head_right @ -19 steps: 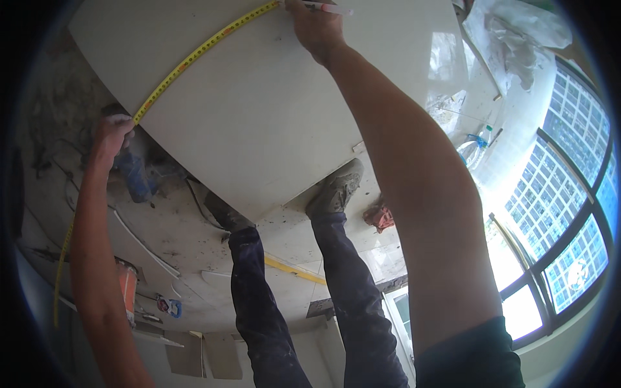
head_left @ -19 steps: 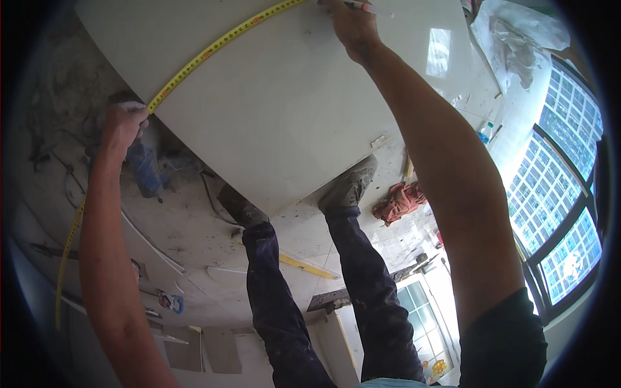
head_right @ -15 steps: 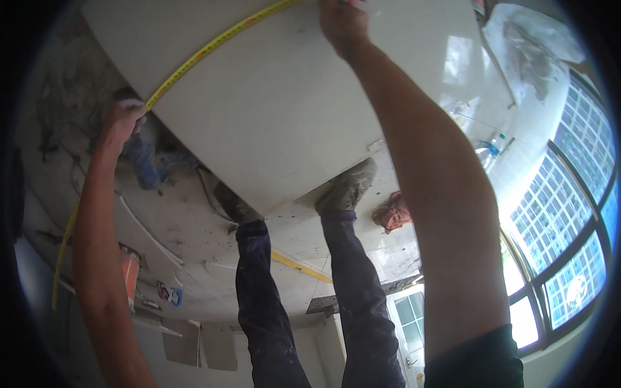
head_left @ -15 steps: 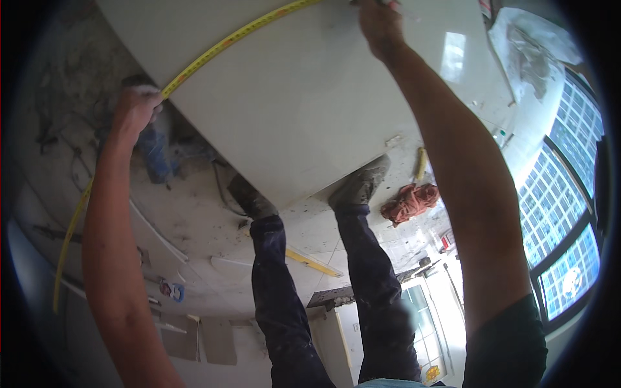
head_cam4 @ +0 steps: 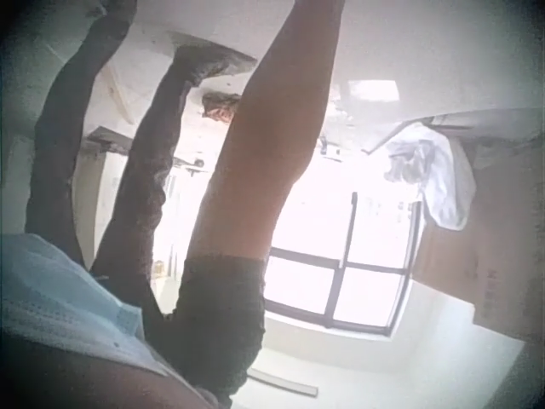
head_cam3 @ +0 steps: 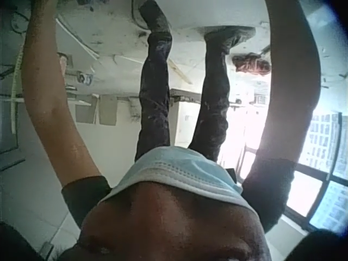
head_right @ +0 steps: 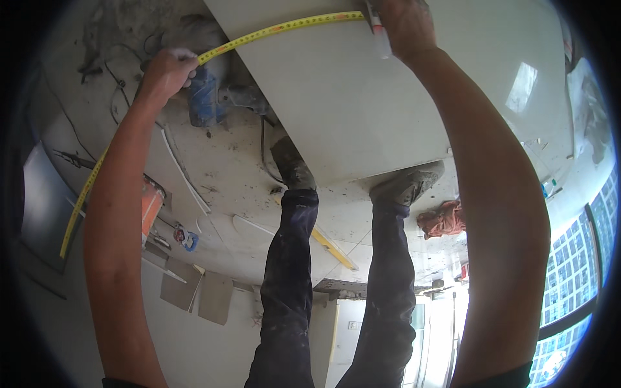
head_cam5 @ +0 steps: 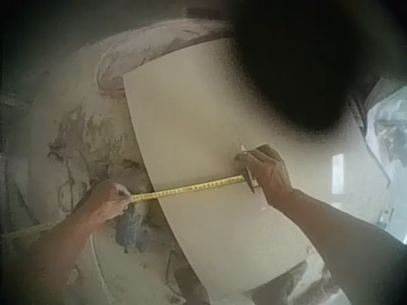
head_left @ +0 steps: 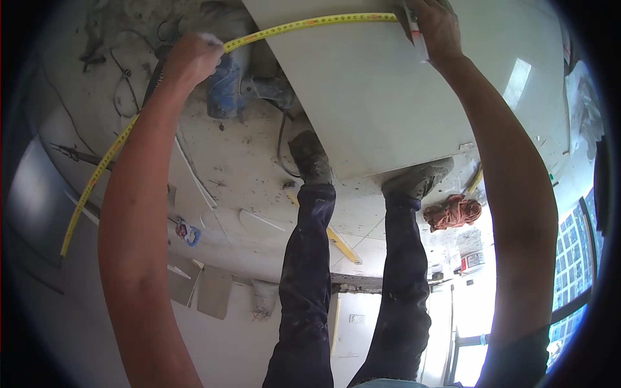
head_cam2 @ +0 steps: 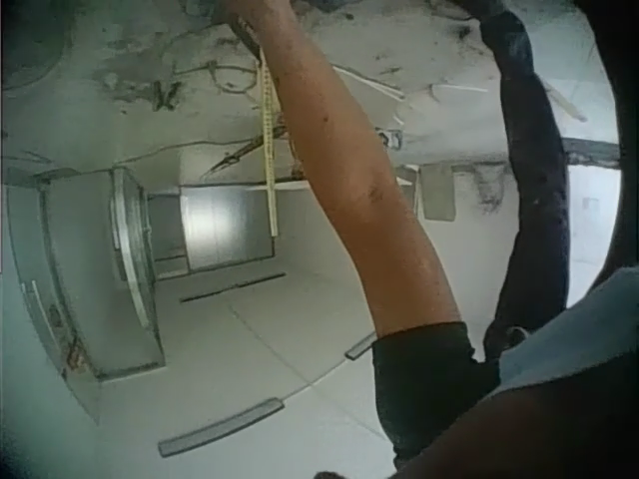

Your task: Measuring a ceramic tile with a tape measure, marking the cutting line with a pen, and then cutting the tile using a circular saw.

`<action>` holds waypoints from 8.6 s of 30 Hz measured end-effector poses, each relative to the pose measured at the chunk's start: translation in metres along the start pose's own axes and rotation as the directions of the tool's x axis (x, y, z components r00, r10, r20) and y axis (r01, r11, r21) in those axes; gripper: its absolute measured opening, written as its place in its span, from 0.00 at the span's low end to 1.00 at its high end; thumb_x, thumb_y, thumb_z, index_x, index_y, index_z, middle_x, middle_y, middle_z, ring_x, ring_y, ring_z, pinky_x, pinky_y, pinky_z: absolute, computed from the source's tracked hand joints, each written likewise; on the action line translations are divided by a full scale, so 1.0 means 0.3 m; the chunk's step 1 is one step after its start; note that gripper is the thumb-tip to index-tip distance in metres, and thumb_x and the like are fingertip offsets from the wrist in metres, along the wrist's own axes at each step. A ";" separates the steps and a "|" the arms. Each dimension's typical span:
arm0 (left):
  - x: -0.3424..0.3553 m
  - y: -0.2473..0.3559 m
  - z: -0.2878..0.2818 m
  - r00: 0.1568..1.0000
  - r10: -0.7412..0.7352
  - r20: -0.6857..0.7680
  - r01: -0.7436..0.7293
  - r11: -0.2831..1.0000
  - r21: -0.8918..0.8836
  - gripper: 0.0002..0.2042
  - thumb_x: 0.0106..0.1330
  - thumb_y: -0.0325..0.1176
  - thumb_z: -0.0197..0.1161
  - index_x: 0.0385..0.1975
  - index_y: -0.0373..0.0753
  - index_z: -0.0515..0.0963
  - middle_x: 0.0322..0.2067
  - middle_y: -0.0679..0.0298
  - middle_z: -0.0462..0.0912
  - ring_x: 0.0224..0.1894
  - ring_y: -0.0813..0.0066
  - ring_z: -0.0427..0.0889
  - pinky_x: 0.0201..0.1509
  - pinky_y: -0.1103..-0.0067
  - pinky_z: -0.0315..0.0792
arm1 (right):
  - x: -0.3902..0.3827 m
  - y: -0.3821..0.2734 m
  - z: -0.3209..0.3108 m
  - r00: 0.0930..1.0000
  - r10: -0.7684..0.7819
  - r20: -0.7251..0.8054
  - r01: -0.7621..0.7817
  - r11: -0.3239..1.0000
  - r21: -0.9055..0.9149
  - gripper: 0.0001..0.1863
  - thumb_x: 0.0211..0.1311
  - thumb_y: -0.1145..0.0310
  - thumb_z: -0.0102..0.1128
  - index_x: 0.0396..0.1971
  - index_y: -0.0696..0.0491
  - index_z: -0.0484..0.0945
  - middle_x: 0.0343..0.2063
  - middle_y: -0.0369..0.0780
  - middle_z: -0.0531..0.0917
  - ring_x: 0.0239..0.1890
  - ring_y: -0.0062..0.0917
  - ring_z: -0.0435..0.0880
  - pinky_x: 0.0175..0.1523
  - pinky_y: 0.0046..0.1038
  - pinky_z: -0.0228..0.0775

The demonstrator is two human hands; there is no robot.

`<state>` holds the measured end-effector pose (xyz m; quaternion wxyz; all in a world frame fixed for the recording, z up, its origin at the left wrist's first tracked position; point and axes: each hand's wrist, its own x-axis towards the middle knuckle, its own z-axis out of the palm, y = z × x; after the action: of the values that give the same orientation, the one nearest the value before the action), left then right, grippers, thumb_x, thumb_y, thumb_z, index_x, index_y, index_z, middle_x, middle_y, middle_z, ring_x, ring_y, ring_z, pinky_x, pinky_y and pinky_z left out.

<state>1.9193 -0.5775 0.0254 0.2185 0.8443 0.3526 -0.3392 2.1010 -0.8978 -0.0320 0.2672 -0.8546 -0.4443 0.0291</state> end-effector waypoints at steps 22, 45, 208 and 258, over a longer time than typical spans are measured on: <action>0.048 0.073 0.046 0.973 0.229 -0.028 -0.230 0.972 -0.044 0.17 0.66 0.44 0.59 0.43 0.36 0.81 0.23 0.67 0.78 0.22 0.81 0.74 0.29 0.78 0.71 | 0.047 -0.026 0.056 0.991 -0.119 0.066 0.122 0.991 -0.052 0.09 0.54 0.72 0.57 0.36 0.48 0.77 0.32 0.37 0.82 0.41 0.34 0.80 0.49 0.35 0.69; 0.098 0.094 0.106 0.989 0.121 -0.084 -0.124 0.991 -0.039 0.11 0.61 0.38 0.60 0.37 0.39 0.84 0.26 0.60 0.83 0.27 0.70 0.78 0.33 0.75 0.72 | -0.060 0.056 0.045 0.792 0.586 -0.169 -0.433 0.736 0.521 0.15 0.66 0.65 0.55 0.51 0.53 0.77 0.42 0.41 0.82 0.48 0.28 0.77 0.52 0.30 0.67; -2.028 0.602 -0.309 0.544 -0.091 0.834 -0.350 0.879 0.324 0.13 0.68 0.37 0.59 0.43 0.36 0.81 0.21 0.64 0.80 0.22 0.79 0.77 0.29 0.80 0.71 | -1.100 -1.606 -1.408 0.779 0.617 0.114 -0.470 0.453 0.758 0.07 0.56 0.69 0.58 0.33 0.57 0.77 0.28 0.43 0.78 0.36 0.40 0.80 0.42 0.38 0.73; -1.550 -0.424 -0.748 0.713 0.651 0.261 -0.695 0.605 0.388 0.08 0.62 0.32 0.59 0.39 0.42 0.79 0.29 0.57 0.82 0.34 0.58 0.83 0.38 0.64 0.74 | -1.110 -1.923 -1.163 0.027 0.893 0.450 -0.978 -0.068 0.195 0.20 0.57 0.62 0.63 0.43 0.63 0.81 0.40 0.50 0.85 0.44 0.36 0.84 0.52 0.31 0.73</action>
<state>1.6762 -0.5655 0.4982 0.1401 0.9239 -0.0924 -0.3438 1.5711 -1.0392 0.4824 0.3224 -0.8196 0.2732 0.3869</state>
